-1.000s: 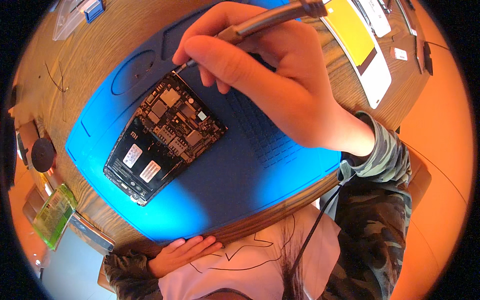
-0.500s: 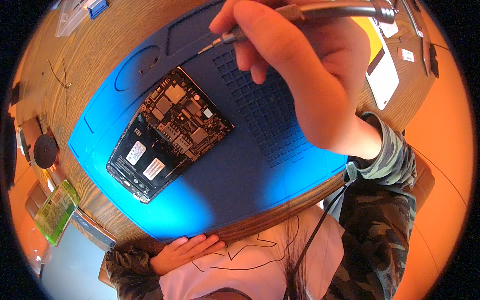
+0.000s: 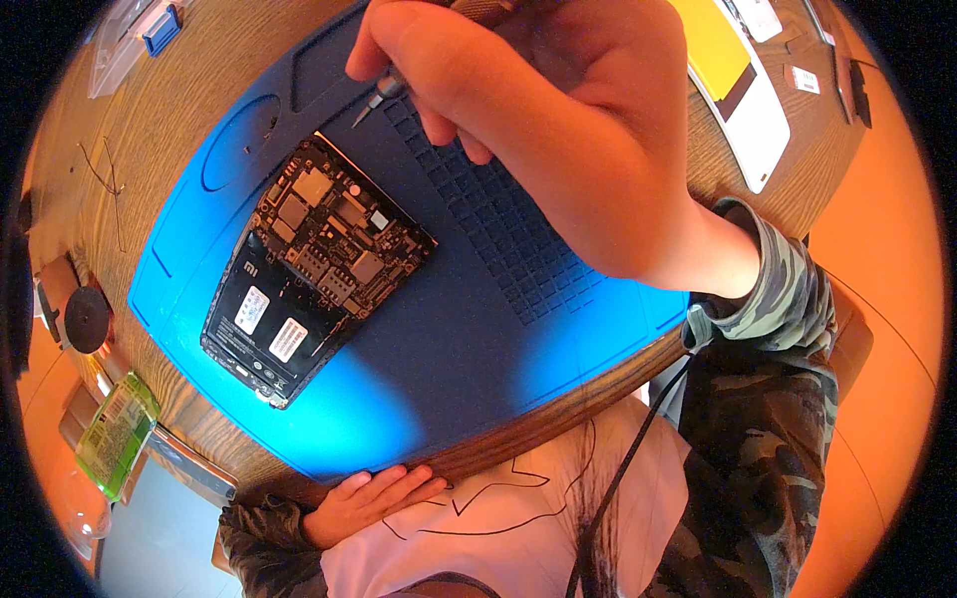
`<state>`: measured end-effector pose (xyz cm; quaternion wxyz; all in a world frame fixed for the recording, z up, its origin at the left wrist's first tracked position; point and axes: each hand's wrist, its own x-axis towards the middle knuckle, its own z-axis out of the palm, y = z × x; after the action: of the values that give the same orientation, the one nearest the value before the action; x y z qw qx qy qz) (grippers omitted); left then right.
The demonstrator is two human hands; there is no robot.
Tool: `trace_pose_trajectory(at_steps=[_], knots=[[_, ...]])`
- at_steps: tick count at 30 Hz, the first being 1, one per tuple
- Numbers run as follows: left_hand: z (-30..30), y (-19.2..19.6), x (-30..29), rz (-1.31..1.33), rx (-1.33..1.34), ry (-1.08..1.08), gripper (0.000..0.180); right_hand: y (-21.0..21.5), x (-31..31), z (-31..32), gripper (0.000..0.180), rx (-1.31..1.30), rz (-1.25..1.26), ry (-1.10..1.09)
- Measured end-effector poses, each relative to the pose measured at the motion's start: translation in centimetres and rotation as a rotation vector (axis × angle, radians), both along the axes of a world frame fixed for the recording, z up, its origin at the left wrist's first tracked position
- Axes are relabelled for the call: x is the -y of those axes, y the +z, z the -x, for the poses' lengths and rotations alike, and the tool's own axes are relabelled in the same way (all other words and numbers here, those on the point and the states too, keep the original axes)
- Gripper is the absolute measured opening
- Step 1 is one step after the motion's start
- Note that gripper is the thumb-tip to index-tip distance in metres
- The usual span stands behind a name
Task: The person disassembles a smartphone by removing the back cover and then uses a screwdriver to remove multiple screws from the internal frame. The person places removed screws into a compartment on the blue work mat.
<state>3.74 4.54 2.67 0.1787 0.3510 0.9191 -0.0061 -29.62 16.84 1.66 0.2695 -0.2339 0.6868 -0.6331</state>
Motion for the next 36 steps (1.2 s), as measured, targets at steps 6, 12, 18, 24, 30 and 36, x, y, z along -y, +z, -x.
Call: trace_pose_trajectory(at_steps=[6,12,18,24,30,36], knots=[[-0.1,0.0,0.0,-0.001,-0.003,-0.006,0.055,-0.1,-0.3,0.4,0.014,0.008,0.088,0.074],[-0.4,-0.5,0.1,0.017,-0.039,-0.06,0.054,-1.2,-0.7,0.6,0.024,-0.305,0.035,0.161],[-0.2,-0.5,0.2,0.014,-0.083,-0.022,0.054,-0.9,-0.5,0.3,0.031,-0.272,-0.072,0.157],[-0.1,-0.5,0.1,0.014,-0.071,0.006,0.054,-1.0,-0.8,0.2,0.043,-0.452,0.057,0.186],[-0.1,-0.7,0.1,0.029,-0.136,0.023,0.054,-0.4,0.8,0.8,0.057,-0.7,0.128,0.662],[0.4,-0.9,0.0,-0.028,-0.112,0.046,0.058,0.7,3.1,-4.3,0.048,-0.952,-0.11,0.779]])
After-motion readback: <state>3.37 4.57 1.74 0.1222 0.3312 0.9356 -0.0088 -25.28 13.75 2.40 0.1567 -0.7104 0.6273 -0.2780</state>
